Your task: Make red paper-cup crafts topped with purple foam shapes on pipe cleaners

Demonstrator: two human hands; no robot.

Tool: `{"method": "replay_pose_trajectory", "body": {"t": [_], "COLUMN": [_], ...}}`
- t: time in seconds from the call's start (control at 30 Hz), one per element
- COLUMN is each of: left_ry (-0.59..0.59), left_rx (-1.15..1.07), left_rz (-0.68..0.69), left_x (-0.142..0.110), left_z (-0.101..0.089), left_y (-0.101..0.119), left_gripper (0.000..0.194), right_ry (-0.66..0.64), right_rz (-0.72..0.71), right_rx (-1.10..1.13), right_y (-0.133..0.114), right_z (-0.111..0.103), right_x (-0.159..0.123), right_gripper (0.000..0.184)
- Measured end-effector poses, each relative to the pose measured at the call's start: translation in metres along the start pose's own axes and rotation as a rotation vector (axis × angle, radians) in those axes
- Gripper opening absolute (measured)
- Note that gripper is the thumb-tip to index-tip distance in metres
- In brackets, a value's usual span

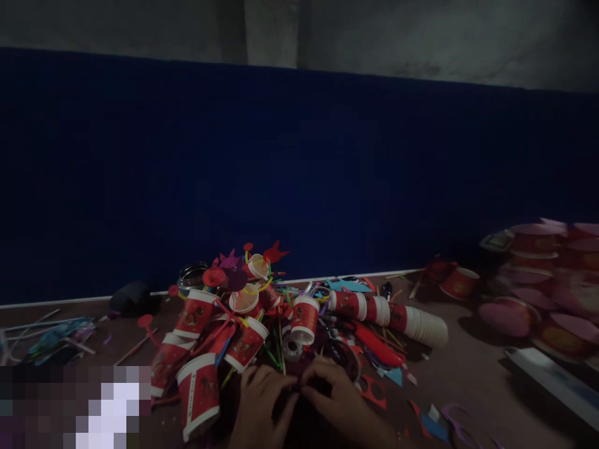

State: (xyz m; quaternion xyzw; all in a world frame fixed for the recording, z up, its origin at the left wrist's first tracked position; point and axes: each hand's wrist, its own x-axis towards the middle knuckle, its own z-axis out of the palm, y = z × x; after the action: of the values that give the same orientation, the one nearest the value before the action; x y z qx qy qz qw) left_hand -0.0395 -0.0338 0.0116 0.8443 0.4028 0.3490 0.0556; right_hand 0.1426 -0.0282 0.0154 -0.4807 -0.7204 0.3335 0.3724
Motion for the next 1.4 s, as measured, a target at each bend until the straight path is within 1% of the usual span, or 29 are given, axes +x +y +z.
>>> {"method": "replay_pose_trajectory", "body": {"t": [0.07,0.13,0.2,0.27,0.33,0.4,0.47,0.5,0.57,0.63,0.67,0.7,0.77,0.83,0.9,0.93,1.03,1.1,1.17,1.27,1.3,1.37,1.4], "left_ry": [-0.017,-0.02,-0.017,-0.017,-0.02,-0.036,-0.064,-0.082,-0.115,-0.155,-0.175,-0.2,-0.258,-0.308,-0.315,-0.304,-0.289,-0.295,-0.28,-0.225,-0.215,-0.241,-0.245], "left_rx": [-0.008,-0.017,-0.025,-0.036,-0.054,-0.08,-0.114,-0.135,-0.183,-0.241,-0.264,-0.282,-0.292,-0.285,-0.276,-0.269,-0.206,-0.106,0.01,0.166,0.203,0.232,0.247], "left_rz": [-0.012,-0.035,-0.065,-0.096,-0.111,-0.118,-0.14,-0.168,-0.255,-0.346,-0.384,-0.409,-0.429,-0.436,-0.467,-0.49,-0.549,-0.502,-0.403,-0.265,-0.221,-0.116,-0.078], "left_x": [-0.001,-0.001,-0.002,-0.003,-0.004,-0.005,-0.005,-0.004,-0.002,0.002,0.004,0.007,0.013,0.019,0.024,0.026,0.027,0.024,0.019,0.009,0.005,-0.002,-0.005], "left_z": [0.003,0.006,0.008,0.009,0.01,0.011,0.012,0.012,0.012,0.011,0.01,0.01,0.009,0.009,0.01,0.011,0.015,0.016,0.017,0.019,0.022,0.028,0.033], "left_y": [-0.002,-0.003,-0.004,-0.005,-0.007,-0.01,-0.011,-0.01,-0.007,-0.002,0.001,0.005,0.011,0.014,0.014,0.013,0.006,0.002,0.001,0.004,0.005,0.006,0.006], "left_gripper": [0.01,0.008,0.007,0.009,0.017,0.024,0.023,0.021,0.018,0.016,0.015,0.014,0.013,0.013,0.013,0.014,0.026,0.026,0.024,0.025,0.024,0.016,0.016], "right_ry": [0.003,-0.001,0.027,0.104,0.202,0.287,0.338,0.342,0.254,0.249,0.242,0.245,0.241,0.239,0.226,0.216,0.188,0.163,0.125,0.041,0.009,-0.044,-0.06], "right_rz": [-0.002,-0.043,-0.061,-0.038,0.013,0.08,0.157,0.192,0.22,0.23,0.23,0.229,0.224,0.227,0.226,0.223,0.215,0.203,0.188,0.186,0.19,0.203,0.207], "right_rx": [-0.036,-0.034,-0.026,-0.032,-0.061,-0.1,-0.137,-0.19,-0.341,-0.383,-0.392,-0.388,-0.376,-0.359,-0.336,-0.321,-0.255,-0.189,-0.118,-0.035,-0.017,0.008,0.017], "right_y": [-0.001,-0.002,-0.001,0.004,0.011,0.019,0.026,0.028,0.031,0.03,0.029,0.028,0.025,0.022,0.02,0.019,0.019,0.018,0.017,0.015,0.014,0.014,0.015], "right_z": [0.001,0.001,0.0,-0.003,-0.009,-0.021,-0.038,-0.049,-0.069,-0.083,-0.087,-0.088,-0.083,-0.072,-0.06,-0.055,-0.046,-0.044,-0.042,-0.038,-0.036,-0.03,-0.026], "right_x": [-0.001,-0.001,0.0,0.002,0.006,0.014,0.023,0.029,0.039,0.048,0.052,0.056,0.065,0.073,0.082,0.085,0.095,0.099,0.103,0.109,0.11,0.113,0.114], "right_gripper": [0.008,0.012,0.015,0.017,0.018,0.02,0.025,0.025,0.026,0.025,0.024,0.024,0.029,0.042,0.046,0.043,0.027,0.022,0.022,0.025,0.025,0.024,0.024]}}
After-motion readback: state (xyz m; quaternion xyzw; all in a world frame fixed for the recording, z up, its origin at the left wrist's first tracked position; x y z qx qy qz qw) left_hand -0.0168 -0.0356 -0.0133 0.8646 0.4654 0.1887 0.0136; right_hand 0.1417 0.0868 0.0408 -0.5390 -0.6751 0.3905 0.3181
